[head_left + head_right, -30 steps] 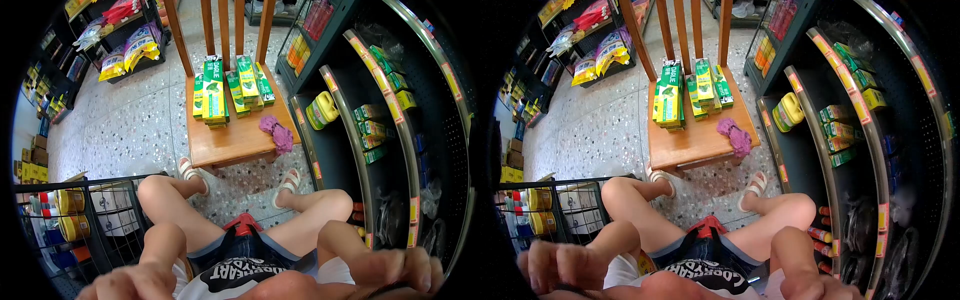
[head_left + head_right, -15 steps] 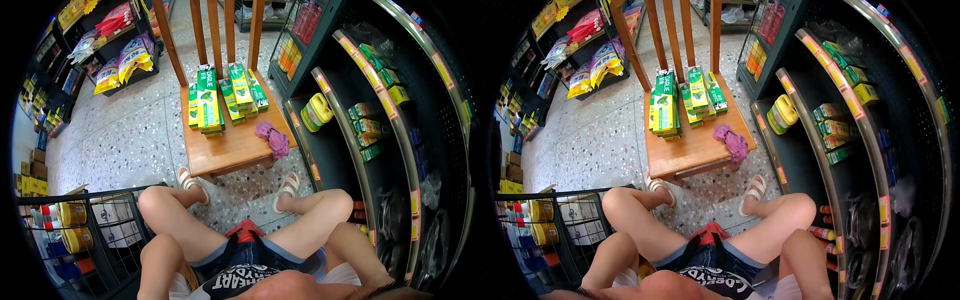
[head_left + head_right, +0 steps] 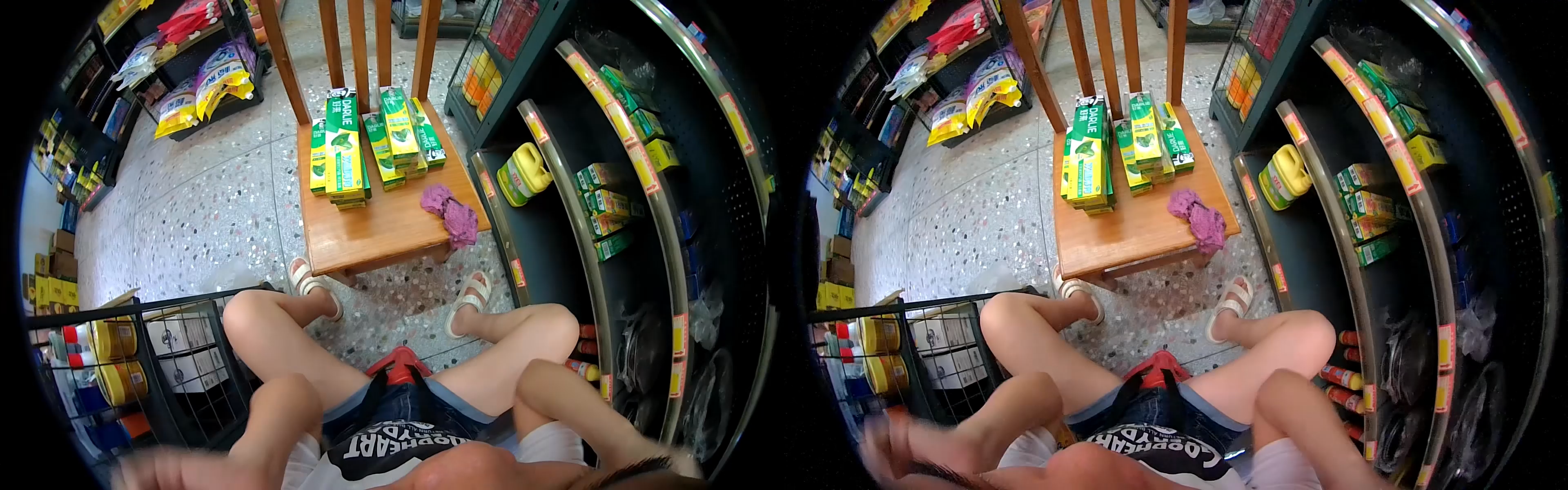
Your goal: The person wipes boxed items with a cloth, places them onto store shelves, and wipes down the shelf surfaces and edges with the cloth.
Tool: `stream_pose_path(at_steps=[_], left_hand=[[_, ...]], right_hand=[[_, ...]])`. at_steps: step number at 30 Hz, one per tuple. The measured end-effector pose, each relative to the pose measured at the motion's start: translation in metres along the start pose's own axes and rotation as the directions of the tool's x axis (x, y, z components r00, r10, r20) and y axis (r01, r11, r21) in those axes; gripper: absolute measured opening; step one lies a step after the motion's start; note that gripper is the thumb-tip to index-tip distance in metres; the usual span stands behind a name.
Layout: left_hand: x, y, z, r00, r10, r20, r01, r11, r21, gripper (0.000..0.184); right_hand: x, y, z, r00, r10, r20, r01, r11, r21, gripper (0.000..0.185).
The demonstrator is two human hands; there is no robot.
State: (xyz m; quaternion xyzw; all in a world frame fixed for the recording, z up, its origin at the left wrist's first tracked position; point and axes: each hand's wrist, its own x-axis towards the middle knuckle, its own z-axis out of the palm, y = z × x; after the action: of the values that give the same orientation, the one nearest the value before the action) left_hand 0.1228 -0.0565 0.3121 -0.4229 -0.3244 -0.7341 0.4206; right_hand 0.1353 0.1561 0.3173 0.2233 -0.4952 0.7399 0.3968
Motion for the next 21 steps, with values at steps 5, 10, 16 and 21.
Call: stream_pose_path(at_steps=[5, 10, 16, 21], left_hand=[[-0.014, -0.115, 0.059, 0.706, -0.191, -0.682, 0.621, 0.629, 0.468, 0.065], [-0.021, -0.093, 0.052, 0.803, -0.457, -0.383, 0.533, 0.838, 0.116, 0.066], [-0.021, -0.076, 0.029, 0.803, -0.587, -0.102, 0.586, 0.809, -0.042, 0.068], [-0.021, -0.064, 0.030, 0.834, -0.525, -0.171, 0.552, 0.799, 0.238, 0.071]], right_hand=[[-0.010, -0.006, -0.006, 1.000, 0.001, 0.004, 0.000, 1.000, -0.030, 0.029], [-0.011, -0.002, -0.007, 1.000, -0.011, -0.011, 0.010, 0.997, -0.074, 0.031], [-0.012, 0.003, -0.010, 0.999, -0.037, -0.031, 0.033, 0.994, -0.100, 0.034], [-0.011, 0.007, -0.009, 0.998, -0.050, -0.036, 0.046, 0.993, -0.104, 0.036]])
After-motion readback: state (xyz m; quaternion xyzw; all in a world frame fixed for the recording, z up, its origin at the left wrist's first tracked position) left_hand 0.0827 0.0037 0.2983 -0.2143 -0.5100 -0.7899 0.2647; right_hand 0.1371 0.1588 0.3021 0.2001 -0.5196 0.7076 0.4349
